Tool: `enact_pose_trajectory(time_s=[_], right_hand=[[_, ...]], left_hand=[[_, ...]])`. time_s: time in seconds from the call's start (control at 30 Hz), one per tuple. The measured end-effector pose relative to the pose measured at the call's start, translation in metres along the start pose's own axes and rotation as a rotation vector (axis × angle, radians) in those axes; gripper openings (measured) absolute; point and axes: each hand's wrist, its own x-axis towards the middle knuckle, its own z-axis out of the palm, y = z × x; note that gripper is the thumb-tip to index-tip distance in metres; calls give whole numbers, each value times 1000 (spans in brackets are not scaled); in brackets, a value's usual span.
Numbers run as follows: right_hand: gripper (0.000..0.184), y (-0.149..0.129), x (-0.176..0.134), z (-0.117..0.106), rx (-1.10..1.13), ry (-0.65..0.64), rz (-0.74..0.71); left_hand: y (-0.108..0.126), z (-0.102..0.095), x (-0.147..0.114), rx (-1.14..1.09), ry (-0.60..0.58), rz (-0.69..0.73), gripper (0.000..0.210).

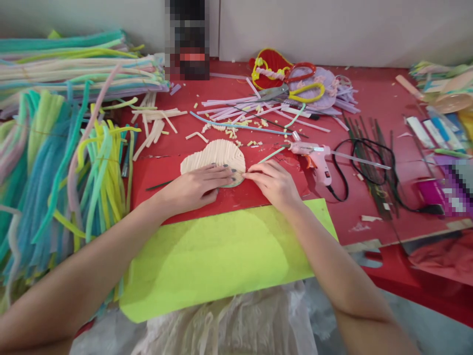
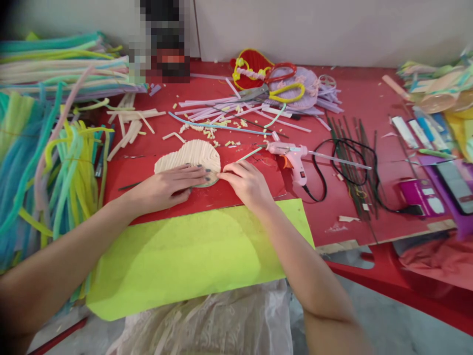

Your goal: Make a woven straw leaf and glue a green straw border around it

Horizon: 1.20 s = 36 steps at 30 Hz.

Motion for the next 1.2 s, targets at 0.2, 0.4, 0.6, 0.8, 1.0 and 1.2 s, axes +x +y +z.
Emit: enact_pose_trajectory(time_s=[0.2,0.4,0.6,0.8,1.0,1.2], right_hand=[[28,0,0,0,14,0,6],[28,0,0,0,9,-8,17],[28,-2,0,-1,-9,-3,2],[28,-1,0,0,16,-12,25],[29,0,-1,1,8,-8,21],[28,0,-1,1,5,-4,12]], left_hand=[[-2,2,0,-2,0,2,48],[0,1,1,-38,17,-21,48],[0,2,1,-30,25,-24,47],[1,3,1,-51,43,-28,45],[0,4,1,-21,44,-18,44],[-1,1,0,-39,19,-28,45]])
